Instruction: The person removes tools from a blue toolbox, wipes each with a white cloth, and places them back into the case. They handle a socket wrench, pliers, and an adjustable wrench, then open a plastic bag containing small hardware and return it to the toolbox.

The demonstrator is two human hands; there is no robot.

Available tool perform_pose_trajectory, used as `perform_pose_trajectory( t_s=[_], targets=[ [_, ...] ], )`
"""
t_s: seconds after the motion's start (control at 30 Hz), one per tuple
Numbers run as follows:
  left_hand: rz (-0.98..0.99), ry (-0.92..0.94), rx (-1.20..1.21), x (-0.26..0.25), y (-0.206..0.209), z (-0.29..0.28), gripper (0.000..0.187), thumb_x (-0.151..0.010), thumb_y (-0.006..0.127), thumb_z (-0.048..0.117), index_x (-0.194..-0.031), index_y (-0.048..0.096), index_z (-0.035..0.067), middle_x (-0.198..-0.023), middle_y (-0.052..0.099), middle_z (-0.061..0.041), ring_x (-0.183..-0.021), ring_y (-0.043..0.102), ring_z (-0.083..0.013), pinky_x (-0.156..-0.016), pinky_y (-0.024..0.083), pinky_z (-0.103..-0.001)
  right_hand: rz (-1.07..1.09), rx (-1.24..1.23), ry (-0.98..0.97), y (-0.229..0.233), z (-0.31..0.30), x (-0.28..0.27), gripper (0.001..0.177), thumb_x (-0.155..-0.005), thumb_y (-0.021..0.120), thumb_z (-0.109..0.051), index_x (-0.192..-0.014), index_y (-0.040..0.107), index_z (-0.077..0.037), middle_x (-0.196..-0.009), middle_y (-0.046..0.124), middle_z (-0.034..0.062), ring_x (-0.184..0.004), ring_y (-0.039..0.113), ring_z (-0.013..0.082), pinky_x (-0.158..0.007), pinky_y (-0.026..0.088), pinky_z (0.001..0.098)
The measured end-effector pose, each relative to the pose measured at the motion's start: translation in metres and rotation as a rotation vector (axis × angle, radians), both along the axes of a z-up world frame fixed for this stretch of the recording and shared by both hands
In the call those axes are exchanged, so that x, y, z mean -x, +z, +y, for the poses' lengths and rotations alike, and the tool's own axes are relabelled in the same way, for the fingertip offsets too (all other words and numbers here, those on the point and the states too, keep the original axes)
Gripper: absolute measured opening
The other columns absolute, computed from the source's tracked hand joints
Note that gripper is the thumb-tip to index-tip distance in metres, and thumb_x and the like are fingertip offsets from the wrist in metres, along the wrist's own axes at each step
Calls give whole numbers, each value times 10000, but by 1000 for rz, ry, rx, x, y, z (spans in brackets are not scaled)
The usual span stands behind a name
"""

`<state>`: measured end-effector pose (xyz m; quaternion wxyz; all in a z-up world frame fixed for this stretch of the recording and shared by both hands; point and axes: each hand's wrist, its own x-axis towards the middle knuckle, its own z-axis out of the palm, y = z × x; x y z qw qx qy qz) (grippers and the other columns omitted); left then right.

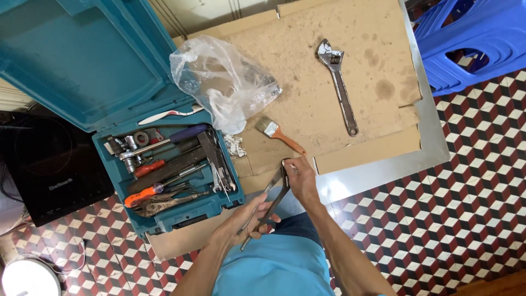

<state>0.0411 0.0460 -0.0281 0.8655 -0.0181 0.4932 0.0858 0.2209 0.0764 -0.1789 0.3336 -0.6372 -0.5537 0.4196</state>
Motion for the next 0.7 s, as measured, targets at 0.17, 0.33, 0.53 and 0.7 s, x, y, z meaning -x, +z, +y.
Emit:
perform_pose_trajectory(
  t_s=[0.17, 0.33, 0.53, 0.7],
  targets=[
    [25, -38, -39, 1, -2, -1, 686, -851, 418, 585, -1327, 523, 102, -945, 623, -100, -506, 493, -112, -357, 278, -195, -108, -32, 58, -43, 13, -23, 71, -858, 608, -135, -851, 670, -100, -846, 604, 93, -783, 600, 239, -739, 454, 352],
    [-13, -37, -54, 7, -8, 1, 755, -839, 409, 615, -1417, 447, 131, -1020, 653, -115, -530, 550, -132, -382, 377, -219, -203, -17, -31, -39, -2, -17, 114, -893, 562, -169, -874, 646, -94, -886, 627, 114, -882, 602, 281, -785, 456, 382],
    [0, -41, -72, 8, -8, 2, 741, -864, 400, 568, -1453, 398, 119, -1105, 671, -141, -549, 561, -143, -425, 406, -223, -52, 27, 44, -43, -7, -23, 73, -851, 636, -114, -887, 700, -110, -884, 584, 66, -746, 608, 191, -663, 465, 295],
    [18, 0, -47, 6, 1, 2, 649, -903, 398, 515, -1397, 466, 100, -1120, 667, -189, -543, 553, -175, -455, 407, -272, -119, 11, -6, -21, -15, -11, 125, -931, 559, -166, -933, 677, -127, -826, 520, 65, -733, 557, 195, -668, 429, 311]
  ],
)
